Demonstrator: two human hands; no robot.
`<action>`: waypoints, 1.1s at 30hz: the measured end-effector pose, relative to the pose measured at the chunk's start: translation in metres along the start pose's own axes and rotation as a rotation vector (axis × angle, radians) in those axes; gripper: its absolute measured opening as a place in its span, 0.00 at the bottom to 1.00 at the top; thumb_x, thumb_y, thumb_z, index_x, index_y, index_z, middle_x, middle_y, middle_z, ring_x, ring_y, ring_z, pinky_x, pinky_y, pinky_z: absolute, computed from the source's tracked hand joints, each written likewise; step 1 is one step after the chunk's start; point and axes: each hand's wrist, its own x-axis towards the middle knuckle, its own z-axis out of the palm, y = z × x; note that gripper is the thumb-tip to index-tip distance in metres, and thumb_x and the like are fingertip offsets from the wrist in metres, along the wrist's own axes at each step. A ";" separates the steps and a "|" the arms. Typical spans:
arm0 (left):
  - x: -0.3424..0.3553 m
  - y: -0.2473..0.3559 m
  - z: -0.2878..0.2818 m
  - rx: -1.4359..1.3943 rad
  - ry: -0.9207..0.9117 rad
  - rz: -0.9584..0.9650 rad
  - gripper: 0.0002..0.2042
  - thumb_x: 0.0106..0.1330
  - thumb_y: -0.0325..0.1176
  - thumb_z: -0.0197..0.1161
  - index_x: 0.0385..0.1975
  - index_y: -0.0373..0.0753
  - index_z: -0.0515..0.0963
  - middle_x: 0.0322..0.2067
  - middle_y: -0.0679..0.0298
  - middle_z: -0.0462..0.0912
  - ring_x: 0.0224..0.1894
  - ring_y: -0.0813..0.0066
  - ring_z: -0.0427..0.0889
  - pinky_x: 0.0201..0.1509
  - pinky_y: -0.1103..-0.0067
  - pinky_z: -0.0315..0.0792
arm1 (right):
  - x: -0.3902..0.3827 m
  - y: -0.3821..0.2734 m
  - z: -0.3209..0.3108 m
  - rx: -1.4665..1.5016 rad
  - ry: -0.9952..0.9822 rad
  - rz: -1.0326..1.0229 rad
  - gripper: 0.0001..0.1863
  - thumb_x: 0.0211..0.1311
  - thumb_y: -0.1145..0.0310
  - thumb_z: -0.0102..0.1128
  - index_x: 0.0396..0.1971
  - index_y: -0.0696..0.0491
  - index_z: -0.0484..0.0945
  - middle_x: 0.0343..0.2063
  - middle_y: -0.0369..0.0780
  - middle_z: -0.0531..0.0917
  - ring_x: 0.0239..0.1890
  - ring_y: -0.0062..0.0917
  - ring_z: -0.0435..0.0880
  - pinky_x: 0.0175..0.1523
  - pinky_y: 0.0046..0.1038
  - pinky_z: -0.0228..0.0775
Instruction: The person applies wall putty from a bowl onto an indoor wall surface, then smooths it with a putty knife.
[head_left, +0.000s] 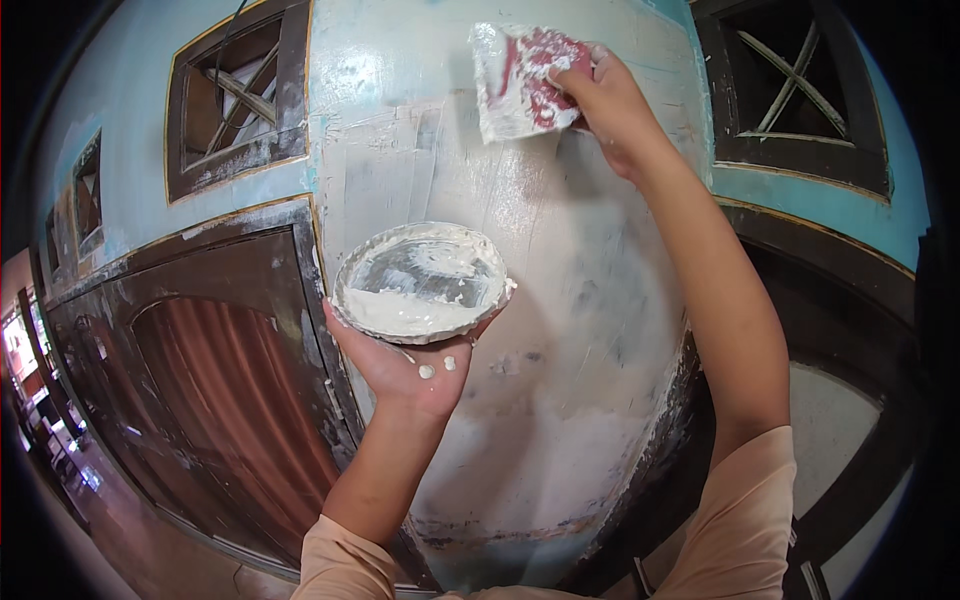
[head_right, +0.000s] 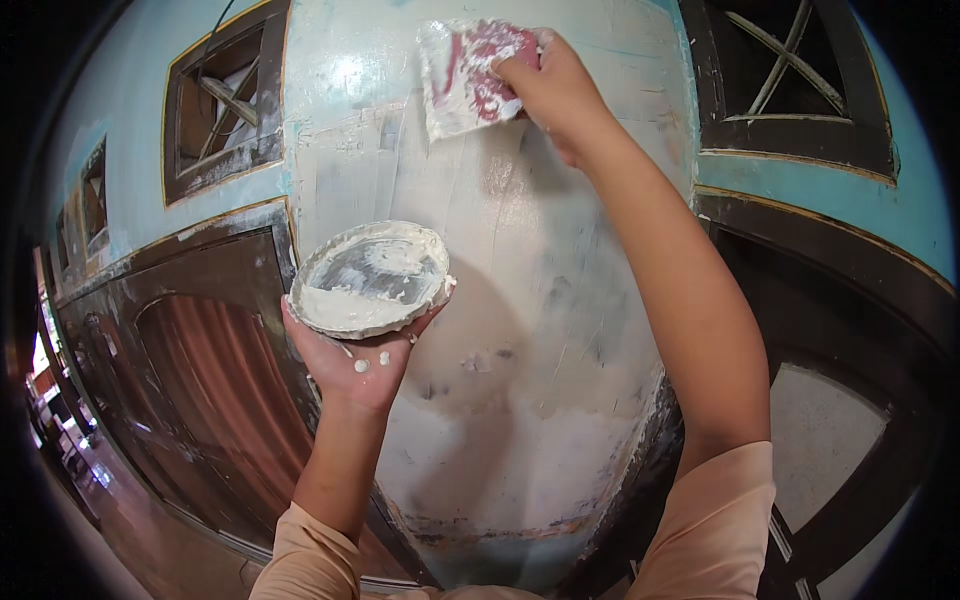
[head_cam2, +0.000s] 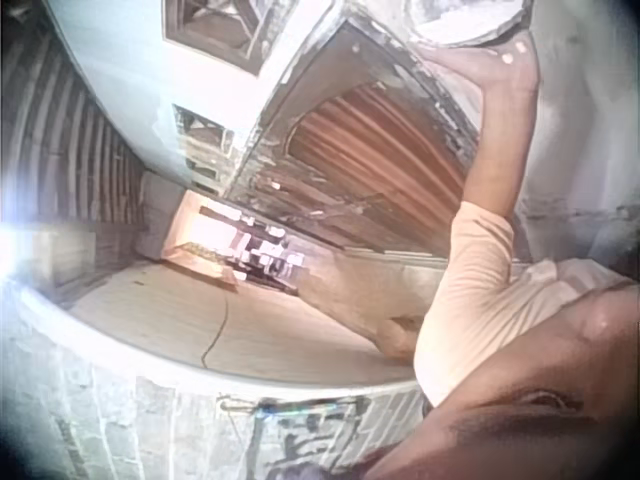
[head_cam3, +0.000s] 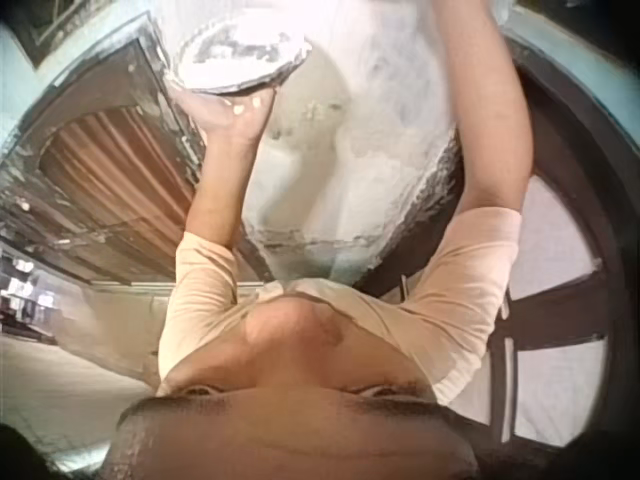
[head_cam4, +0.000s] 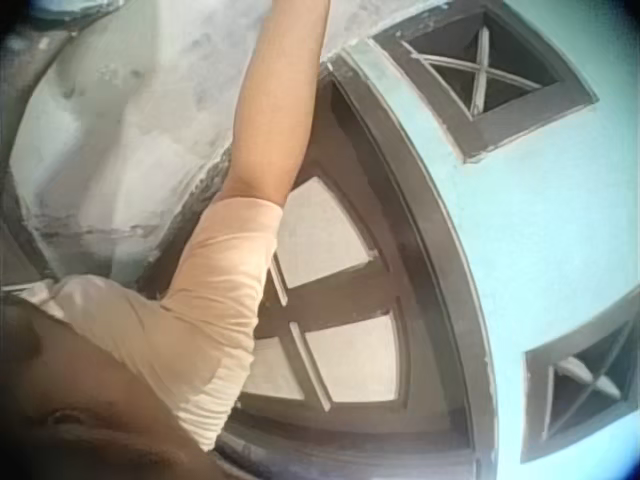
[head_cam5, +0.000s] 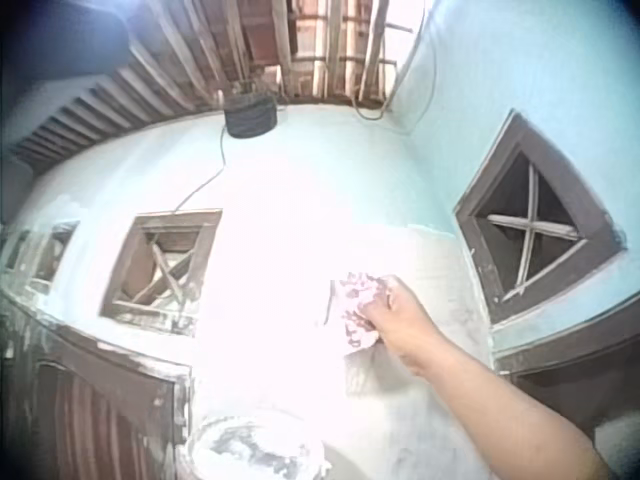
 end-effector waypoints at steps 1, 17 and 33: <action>0.000 -0.002 0.003 -0.002 0.018 -0.014 0.40 0.61 0.72 0.37 0.68 0.52 0.57 0.68 0.62 0.56 0.67 0.50 0.58 0.64 0.40 0.53 | 0.008 0.001 -0.006 -0.007 0.004 -0.005 0.21 0.60 0.68 0.60 0.50 0.62 0.70 0.43 0.41 0.80 0.40 0.22 0.81 0.46 0.27 0.73; -0.004 -0.011 -0.018 -0.077 0.173 -0.078 0.40 0.60 0.72 0.44 0.65 0.49 0.63 0.64 0.64 0.64 0.65 0.58 0.63 0.69 0.55 0.56 | 0.123 -0.038 -0.014 -1.281 0.397 -0.632 0.18 0.59 0.73 0.50 0.46 0.44 0.82 0.37 0.48 0.83 0.41 0.41 0.81 0.48 0.38 0.74; -0.007 -0.004 -0.042 -0.057 0.094 -0.186 0.43 0.56 0.75 0.47 0.65 0.51 0.62 0.63 0.64 0.65 0.64 0.58 0.65 0.68 0.56 0.57 | 0.137 -0.018 -0.008 -1.370 0.225 -0.450 0.11 0.59 0.68 0.55 0.38 0.51 0.84 0.39 0.48 0.84 0.42 0.43 0.81 0.49 0.38 0.73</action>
